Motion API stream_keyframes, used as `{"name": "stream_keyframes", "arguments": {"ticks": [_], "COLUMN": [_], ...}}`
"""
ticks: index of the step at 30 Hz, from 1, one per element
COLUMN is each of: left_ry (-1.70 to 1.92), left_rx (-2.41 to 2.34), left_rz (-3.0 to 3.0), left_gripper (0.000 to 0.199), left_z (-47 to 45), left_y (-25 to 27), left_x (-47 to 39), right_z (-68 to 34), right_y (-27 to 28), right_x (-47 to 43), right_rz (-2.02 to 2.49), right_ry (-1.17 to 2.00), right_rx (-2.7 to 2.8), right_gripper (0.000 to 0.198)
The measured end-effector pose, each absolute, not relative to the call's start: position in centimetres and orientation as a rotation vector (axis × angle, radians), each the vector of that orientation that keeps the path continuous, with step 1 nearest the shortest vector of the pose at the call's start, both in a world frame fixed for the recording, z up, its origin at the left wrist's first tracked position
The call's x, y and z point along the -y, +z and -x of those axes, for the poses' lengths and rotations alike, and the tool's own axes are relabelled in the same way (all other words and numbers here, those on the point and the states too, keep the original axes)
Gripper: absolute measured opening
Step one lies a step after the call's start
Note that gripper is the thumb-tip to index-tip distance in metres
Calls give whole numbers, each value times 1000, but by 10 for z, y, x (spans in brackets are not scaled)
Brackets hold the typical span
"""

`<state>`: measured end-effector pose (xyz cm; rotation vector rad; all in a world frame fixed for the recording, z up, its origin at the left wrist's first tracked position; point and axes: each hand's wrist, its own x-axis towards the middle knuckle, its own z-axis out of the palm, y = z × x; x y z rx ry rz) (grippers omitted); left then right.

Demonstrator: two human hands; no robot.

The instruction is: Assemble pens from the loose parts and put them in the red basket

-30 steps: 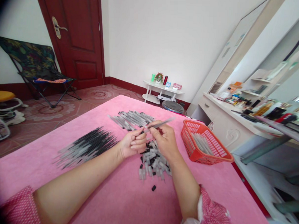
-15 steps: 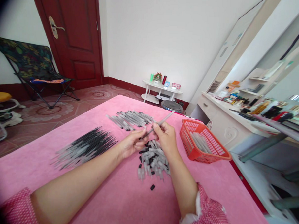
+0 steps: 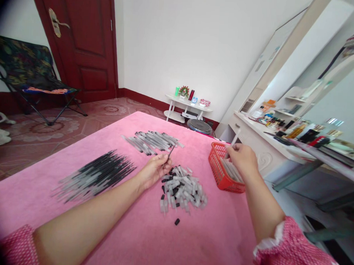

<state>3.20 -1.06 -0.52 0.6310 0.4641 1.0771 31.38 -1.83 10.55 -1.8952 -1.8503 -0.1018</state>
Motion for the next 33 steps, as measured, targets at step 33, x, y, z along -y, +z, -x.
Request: {"name": "stream_keyframes", "arguments": {"ticks": [33], "left_ry": [976], "left_rx": [-1544], "left_rz": [-1968], "left_gripper": [29], "left_z": [98], "left_y": [48], "left_x": [-10], "right_z": [-161], "right_y": [57], "right_x": [32], "right_rz": [1112], "right_ry": [811], "right_rx": [1230], "right_gripper": [28]}}
